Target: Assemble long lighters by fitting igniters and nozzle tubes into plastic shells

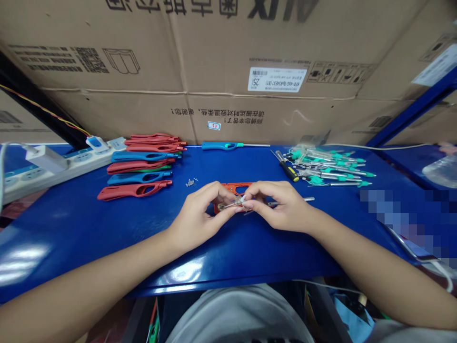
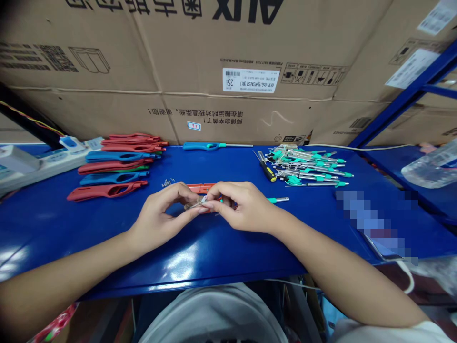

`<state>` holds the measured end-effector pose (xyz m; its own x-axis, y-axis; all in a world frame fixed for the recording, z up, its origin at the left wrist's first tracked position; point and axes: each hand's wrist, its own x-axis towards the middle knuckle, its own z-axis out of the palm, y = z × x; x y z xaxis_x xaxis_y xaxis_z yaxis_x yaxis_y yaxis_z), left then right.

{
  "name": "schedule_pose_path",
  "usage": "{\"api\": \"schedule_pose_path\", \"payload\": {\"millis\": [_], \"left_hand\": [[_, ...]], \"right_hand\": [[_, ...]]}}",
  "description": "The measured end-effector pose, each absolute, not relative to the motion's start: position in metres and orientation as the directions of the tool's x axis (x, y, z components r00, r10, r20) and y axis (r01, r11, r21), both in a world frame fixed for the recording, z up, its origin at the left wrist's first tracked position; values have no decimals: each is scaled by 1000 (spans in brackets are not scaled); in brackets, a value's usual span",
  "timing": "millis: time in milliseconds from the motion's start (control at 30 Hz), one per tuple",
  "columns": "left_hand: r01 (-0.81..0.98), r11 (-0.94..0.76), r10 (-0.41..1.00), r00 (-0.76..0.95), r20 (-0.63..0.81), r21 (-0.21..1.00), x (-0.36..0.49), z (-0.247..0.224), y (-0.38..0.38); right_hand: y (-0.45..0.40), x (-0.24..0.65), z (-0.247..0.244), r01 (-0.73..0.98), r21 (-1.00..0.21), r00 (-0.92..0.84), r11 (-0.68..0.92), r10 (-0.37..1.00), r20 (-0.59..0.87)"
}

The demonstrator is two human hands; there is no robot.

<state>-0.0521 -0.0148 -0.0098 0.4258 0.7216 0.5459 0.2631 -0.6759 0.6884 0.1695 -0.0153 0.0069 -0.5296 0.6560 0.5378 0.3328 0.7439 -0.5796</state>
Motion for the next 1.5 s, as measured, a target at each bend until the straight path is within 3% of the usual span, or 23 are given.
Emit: {"api": "schedule_pose_path", "payload": {"millis": [267,433,633,933,1233,1500], "left_hand": [[274,-671,730,402,552,689,-51,-9,-15],[236,-604,776,391,494,762,-51,-11,-17],[210,-586,766,459,451,783,-51,-10,-17],[124,-480,770,534,349,869,-50,-9,-18],[133,-547,744,529,408,826,-50,-6,-18],[124,-594,715,534,451,795,-50,-7,-18]], "right_hand": [[-14,170,4,372,-510,-527,776,628,572],[-14,169,7,401,-510,-547,761,645,533],[-14,172,8,410,-530,-568,743,662,489],[-12,174,6,398,-472,-550,787,616,564],[-11,173,4,400,-418,-544,815,579,608],[-15,173,7,347,-499,-551,794,603,577]]}}
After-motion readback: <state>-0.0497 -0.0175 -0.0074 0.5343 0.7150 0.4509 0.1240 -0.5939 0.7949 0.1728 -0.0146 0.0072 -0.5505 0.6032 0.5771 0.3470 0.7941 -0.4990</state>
